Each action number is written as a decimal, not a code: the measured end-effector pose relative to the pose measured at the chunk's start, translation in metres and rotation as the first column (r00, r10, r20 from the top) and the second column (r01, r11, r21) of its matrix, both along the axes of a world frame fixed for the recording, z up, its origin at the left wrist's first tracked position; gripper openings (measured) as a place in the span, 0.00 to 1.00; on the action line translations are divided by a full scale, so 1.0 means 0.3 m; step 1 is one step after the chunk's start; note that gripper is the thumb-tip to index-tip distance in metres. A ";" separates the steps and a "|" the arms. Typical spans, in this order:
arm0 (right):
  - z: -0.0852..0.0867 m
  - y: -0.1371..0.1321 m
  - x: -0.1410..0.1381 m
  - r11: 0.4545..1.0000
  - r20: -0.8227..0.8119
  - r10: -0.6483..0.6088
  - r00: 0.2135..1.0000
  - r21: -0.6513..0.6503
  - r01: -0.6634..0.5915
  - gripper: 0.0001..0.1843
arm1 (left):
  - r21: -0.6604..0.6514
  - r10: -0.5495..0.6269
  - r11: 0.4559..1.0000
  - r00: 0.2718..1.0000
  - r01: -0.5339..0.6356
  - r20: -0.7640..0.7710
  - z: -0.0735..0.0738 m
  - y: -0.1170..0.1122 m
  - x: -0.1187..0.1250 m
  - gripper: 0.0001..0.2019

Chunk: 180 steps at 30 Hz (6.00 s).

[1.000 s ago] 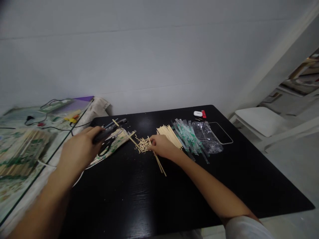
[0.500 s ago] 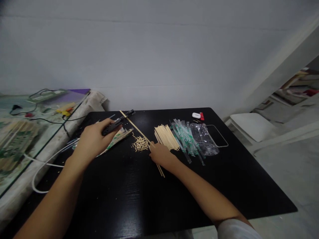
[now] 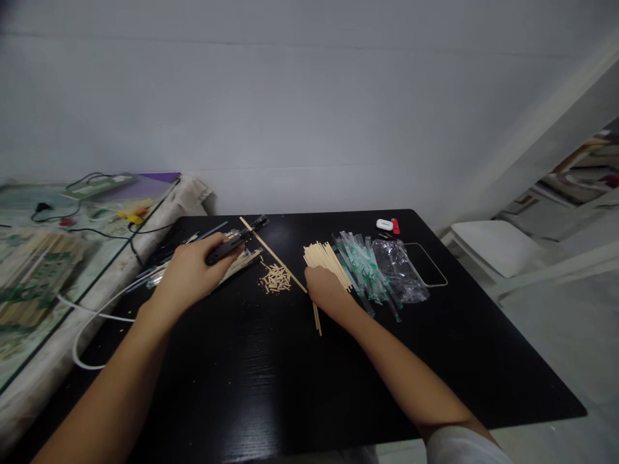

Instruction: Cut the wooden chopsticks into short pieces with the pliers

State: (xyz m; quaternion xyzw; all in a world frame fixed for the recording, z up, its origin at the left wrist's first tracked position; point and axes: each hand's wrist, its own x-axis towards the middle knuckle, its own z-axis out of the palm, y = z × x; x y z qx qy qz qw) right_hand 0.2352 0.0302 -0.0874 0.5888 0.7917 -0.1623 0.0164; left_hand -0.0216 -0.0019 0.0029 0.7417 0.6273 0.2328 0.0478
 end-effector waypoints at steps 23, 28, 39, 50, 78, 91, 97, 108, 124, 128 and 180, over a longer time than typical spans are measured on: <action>0.166 -0.105 -0.072 0.994 -0.923 0.065 0.379 0.095 0.061 0.12 | -0.114 -0.141 0.982 0.984 0.154 0.113 -0.085 -0.014 0.098 0.17; 0.157 -0.106 -0.069 0.980 -0.880 0.110 0.462 0.174 0.098 0.14 | -0.095 -0.143 0.984 0.988 0.149 0.059 -0.089 -0.014 0.100 0.14; 0.186 -0.106 -0.041 0.927 -0.970 -0.201 0.135 -0.233 -0.293 0.16 | -0.043 -0.330 0.939 0.929 0.341 0.168 -0.060 -0.020 0.077 0.11; 0.169 -0.105 -0.044 0.713 -0.873 -0.487 0.021 -0.412 -0.567 0.19 | -0.093 -0.379 0.912 0.908 0.399 0.181 -0.075 -0.005 0.058 0.06; 0.197 -0.072 -0.018 0.879 -0.948 -0.314 0.054 -0.312 -0.361 0.28 | -0.265 -0.317 0.889 0.919 0.375 0.235 -0.078 0.001 0.059 0.34; 0.087 0.012 0.001 0.964 -0.875 -0.218 0.433 -0.262 -0.045 0.27 | -0.380 0.042 0.920 0.989 -0.094 -0.144 -0.036 0.059 -0.077 0.39; -0.029 0.059 -0.082 0.968 -0.661 -0.095 0.744 -0.235 -0.086 0.20 | -0.351 0.062 0.933 0.996 -0.080 -0.064 -0.024 0.054 -0.090 0.39; -0.036 0.042 -0.042 0.989 -0.648 -0.112 0.753 -0.146 0.022 0.16 | -0.307 0.031 0.951 0.998 -0.049 -0.063 -0.032 0.042 -0.060 0.38; 0.108 -0.067 -0.056 0.950 -0.939 -0.287 0.190 -0.305 -0.070 0.20 | -0.164 -0.053 0.986 0.992 0.034 -0.112 -0.051 -0.008 0.046 0.31; 0.155 -0.101 -0.061 0.964 -0.965 -0.247 0.084 -0.254 -0.077 0.14 | -0.106 -0.074 0.992 0.990 0.061 -0.121 -0.059 -0.031 0.088 0.28; 0.274 -0.147 -0.064 0.997 -0.952 -0.070 0.297 -0.077 -0.010 0.15 | 0.097 0.000 0.995 0.988 0.015 -0.157 -0.046 -0.078 0.122 0.23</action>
